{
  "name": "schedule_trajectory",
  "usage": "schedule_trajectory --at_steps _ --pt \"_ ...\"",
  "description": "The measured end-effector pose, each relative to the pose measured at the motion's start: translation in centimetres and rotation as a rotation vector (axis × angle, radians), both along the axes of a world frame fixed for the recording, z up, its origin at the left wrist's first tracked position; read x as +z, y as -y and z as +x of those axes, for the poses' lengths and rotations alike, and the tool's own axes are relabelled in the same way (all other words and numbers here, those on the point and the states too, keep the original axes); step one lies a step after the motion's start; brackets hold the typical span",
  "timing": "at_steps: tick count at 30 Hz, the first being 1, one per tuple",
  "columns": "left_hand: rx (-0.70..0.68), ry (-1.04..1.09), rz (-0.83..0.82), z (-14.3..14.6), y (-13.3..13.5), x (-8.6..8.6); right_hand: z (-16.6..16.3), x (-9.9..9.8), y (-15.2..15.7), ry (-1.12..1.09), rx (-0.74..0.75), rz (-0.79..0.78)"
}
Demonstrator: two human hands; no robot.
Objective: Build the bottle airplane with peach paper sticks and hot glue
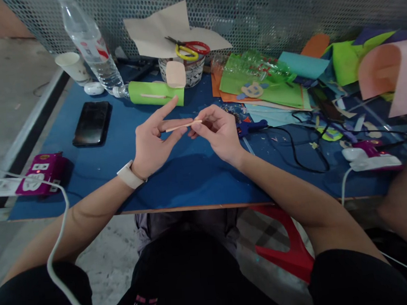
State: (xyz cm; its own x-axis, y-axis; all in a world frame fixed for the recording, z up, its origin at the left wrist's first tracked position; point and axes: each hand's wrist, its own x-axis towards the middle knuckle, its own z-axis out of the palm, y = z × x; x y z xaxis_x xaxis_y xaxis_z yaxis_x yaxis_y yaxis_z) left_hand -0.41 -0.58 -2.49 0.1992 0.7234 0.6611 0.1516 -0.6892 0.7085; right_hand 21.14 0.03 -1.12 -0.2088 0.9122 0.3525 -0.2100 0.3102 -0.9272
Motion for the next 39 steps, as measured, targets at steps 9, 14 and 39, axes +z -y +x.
schedule_trajectory --at_steps 9,14,39 --pt "0.013 0.049 -0.058 0.5 0.6 0.6 0.1 0.0 -0.1 0.023 0.003 -0.023" --pt "0.025 0.046 -0.032 0.5 0.5 0.6 0.2 0.0 -0.1 0.02 0.007 -0.022" --pt "0.001 0.074 -0.118 0.6 0.4 0.4 2.9 -0.1 -1.3 0.518 -0.25 0.679"
